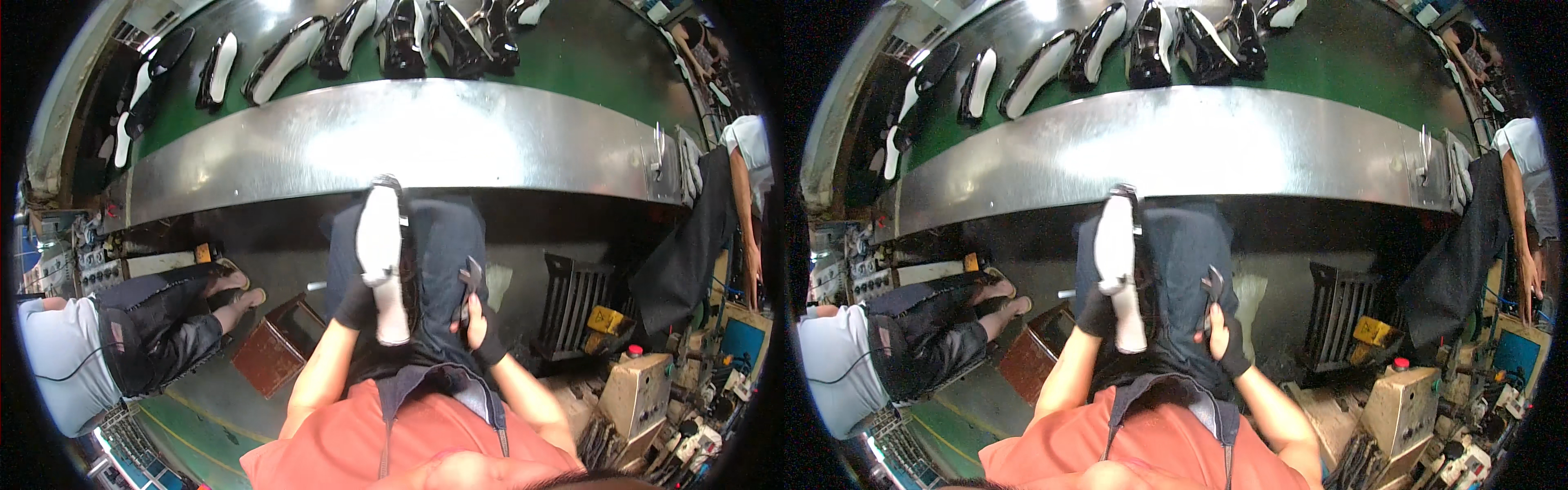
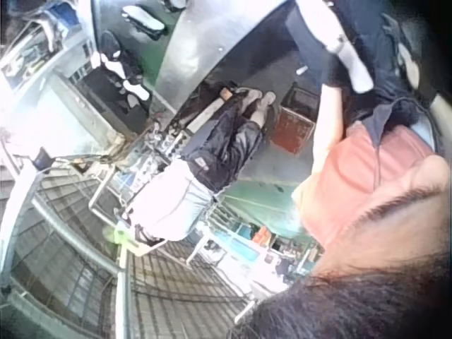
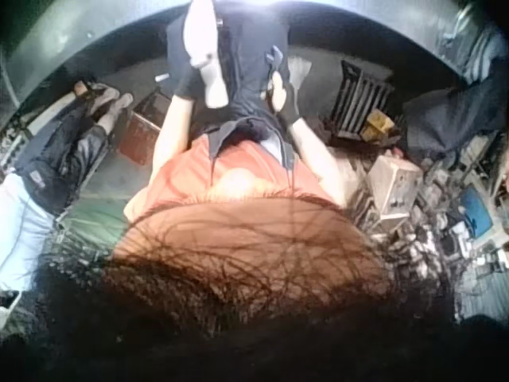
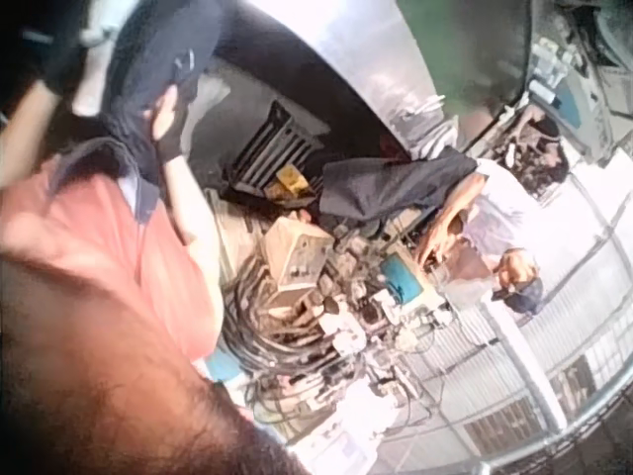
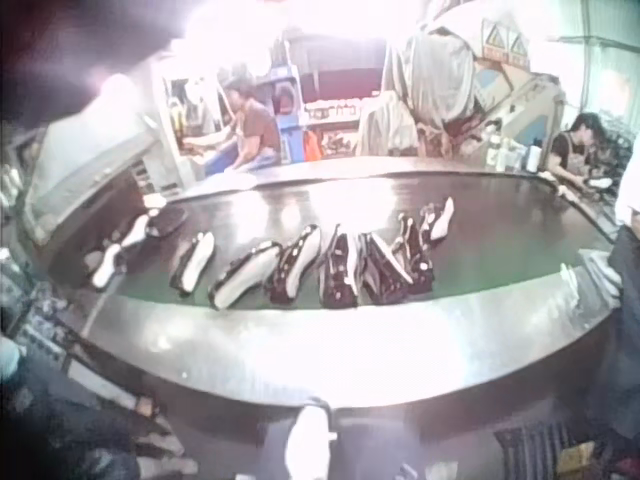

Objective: The person uses pliers to trim excess material from the white soles of black shoes. They repeatedly pick up shoes from a conveyor belt, hold them on their lap, and scrape the sole edges with the tool before placing them back on the belt.

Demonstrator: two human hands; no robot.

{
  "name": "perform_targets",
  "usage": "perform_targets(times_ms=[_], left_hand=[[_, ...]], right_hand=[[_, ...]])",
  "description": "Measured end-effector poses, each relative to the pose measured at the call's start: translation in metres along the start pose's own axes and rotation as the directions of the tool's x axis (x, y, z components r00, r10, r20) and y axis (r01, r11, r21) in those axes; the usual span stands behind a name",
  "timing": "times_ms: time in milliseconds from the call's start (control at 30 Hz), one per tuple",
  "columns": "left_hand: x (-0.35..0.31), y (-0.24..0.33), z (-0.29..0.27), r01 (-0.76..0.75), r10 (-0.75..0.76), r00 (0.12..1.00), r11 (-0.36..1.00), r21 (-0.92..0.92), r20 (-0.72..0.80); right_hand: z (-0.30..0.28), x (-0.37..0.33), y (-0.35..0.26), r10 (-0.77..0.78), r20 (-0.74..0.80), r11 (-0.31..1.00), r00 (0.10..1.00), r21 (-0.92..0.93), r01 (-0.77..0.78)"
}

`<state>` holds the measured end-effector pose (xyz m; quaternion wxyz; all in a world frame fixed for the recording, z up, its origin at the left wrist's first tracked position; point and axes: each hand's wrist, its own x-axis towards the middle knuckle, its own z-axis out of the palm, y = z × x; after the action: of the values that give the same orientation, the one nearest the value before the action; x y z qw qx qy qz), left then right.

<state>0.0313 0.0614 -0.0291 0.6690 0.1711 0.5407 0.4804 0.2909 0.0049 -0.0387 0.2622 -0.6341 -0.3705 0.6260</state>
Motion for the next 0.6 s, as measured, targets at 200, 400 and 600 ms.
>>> perform_targets(times_ms=[200, 400, 600], left_hand=[[0.122, 0.221, -0.033, -0.281, 0.27, 0.958, 0.951, 0.127, 0.095], [0.275, 0.472, -0.092, -0.24, 0.622, 0.783, 0.33, 0.913, -0.019], [0.32, 0.327, 0.244, -0.694, 0.357, 0.69, 0.077, 0.716, 0.63]], right_hand=[[-0.018, 0.001, 0.004, 0.06, -0.067, 0.994, 0.996, 0.1, -0.053], [-0.038, 0.019, -0.034, 0.035, 0.124, 0.998, 0.992, -0.055, -0.029], [-0.046, 0.019, -0.048, -0.027, 0.092, 0.995, 0.995, 0.102, 0.017]])
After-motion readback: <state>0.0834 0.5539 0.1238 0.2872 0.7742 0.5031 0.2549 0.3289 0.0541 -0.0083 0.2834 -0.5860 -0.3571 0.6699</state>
